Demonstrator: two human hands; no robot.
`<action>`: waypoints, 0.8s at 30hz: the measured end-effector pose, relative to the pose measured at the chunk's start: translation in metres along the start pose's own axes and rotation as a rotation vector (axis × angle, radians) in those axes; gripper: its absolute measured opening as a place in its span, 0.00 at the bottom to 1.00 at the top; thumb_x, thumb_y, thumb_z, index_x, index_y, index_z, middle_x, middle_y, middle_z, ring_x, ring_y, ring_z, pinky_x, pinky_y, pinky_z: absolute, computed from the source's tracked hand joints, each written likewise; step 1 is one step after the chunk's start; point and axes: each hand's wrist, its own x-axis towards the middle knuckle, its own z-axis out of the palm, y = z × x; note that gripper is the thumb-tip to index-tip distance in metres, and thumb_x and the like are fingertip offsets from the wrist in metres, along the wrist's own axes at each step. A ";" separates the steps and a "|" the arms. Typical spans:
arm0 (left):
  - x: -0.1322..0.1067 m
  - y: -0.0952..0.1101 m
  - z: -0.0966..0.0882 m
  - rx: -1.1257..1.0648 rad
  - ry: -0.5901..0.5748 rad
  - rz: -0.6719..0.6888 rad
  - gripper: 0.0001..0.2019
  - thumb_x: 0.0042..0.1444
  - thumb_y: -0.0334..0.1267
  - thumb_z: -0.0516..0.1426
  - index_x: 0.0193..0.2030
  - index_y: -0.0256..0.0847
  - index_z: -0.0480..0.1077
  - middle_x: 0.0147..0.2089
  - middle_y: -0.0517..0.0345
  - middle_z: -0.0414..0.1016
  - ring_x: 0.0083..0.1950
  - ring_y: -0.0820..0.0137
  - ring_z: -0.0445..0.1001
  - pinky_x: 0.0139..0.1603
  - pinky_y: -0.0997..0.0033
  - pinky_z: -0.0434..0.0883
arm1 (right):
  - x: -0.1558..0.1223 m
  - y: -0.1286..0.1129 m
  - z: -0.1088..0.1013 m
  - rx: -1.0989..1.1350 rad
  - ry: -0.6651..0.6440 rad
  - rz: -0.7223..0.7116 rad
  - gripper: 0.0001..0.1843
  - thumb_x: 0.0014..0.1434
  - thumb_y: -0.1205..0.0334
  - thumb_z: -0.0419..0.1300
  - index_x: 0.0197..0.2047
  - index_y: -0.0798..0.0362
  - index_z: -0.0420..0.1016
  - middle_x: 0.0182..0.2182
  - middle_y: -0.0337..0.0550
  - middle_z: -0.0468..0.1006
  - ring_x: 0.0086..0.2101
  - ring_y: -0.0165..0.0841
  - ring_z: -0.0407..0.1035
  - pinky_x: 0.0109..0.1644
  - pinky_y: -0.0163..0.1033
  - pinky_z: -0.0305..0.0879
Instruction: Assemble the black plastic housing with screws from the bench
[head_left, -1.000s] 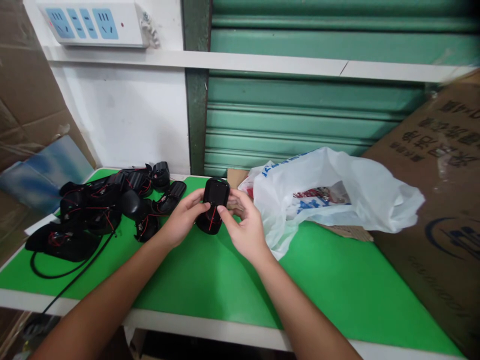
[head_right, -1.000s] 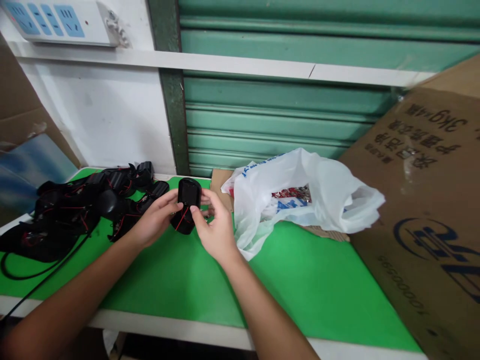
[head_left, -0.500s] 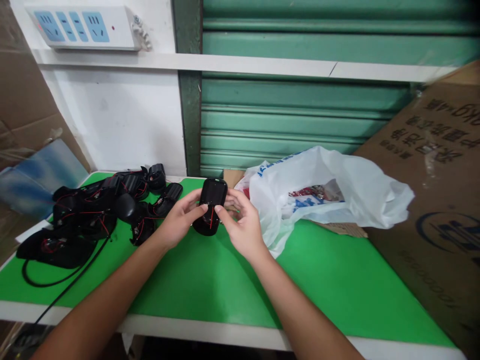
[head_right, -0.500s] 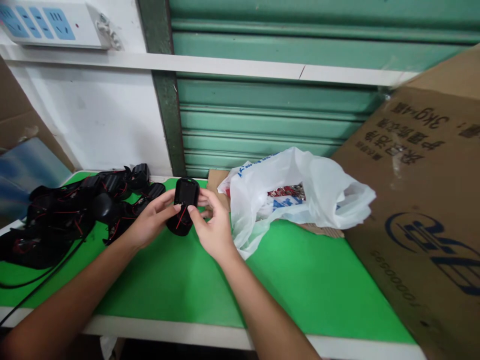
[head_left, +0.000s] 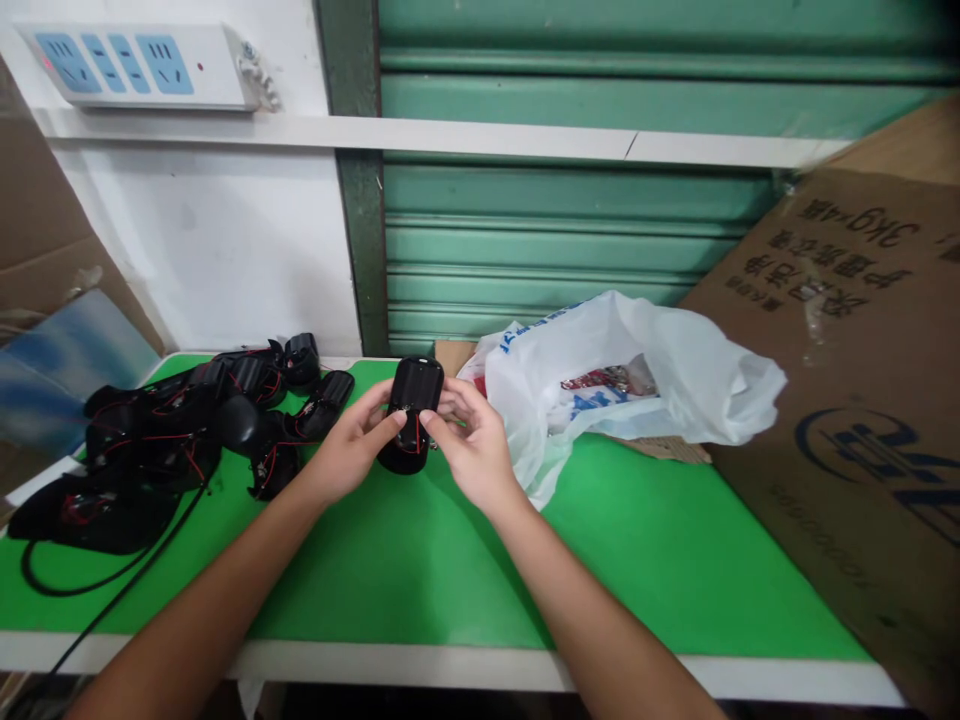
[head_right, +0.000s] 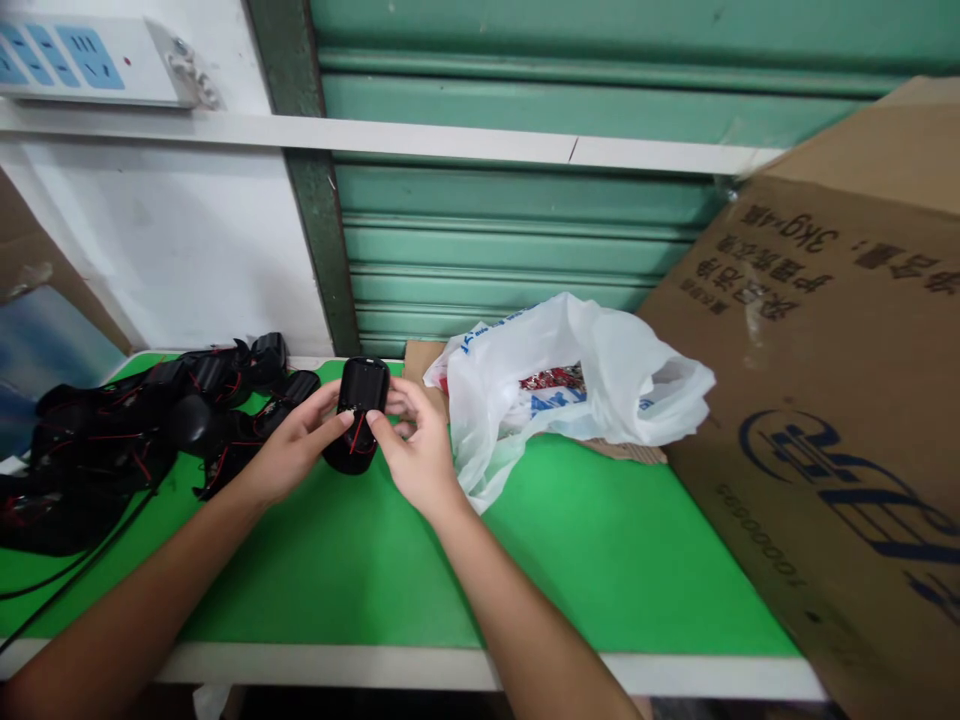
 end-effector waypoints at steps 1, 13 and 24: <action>0.000 -0.001 0.000 0.002 0.001 0.000 0.26 0.61 0.47 0.65 0.63 0.41 0.72 0.65 0.46 0.75 0.68 0.54 0.70 0.69 0.57 0.66 | 0.000 0.000 0.000 0.005 0.001 0.001 0.22 0.58 0.54 0.67 0.54 0.48 0.73 0.45 0.46 0.82 0.42 0.37 0.77 0.39 0.40 0.72; 0.003 0.006 0.003 0.125 0.118 0.040 0.25 0.59 0.54 0.62 0.56 0.39 0.78 0.59 0.47 0.80 0.63 0.53 0.74 0.68 0.54 0.67 | 0.004 -0.002 -0.001 0.217 -0.123 0.097 0.22 0.52 0.53 0.73 0.48 0.48 0.74 0.39 0.40 0.81 0.36 0.34 0.74 0.38 0.38 0.74; -0.175 0.070 -0.018 0.325 -0.010 -0.374 0.22 0.53 0.57 0.64 0.56 0.73 0.77 0.50 0.62 0.85 0.50 0.48 0.81 0.42 0.49 0.80 | 0.009 -0.023 -0.005 0.486 -0.282 0.258 0.24 0.54 0.39 0.67 0.43 0.49 0.77 0.34 0.43 0.78 0.32 0.35 0.73 0.29 0.37 0.70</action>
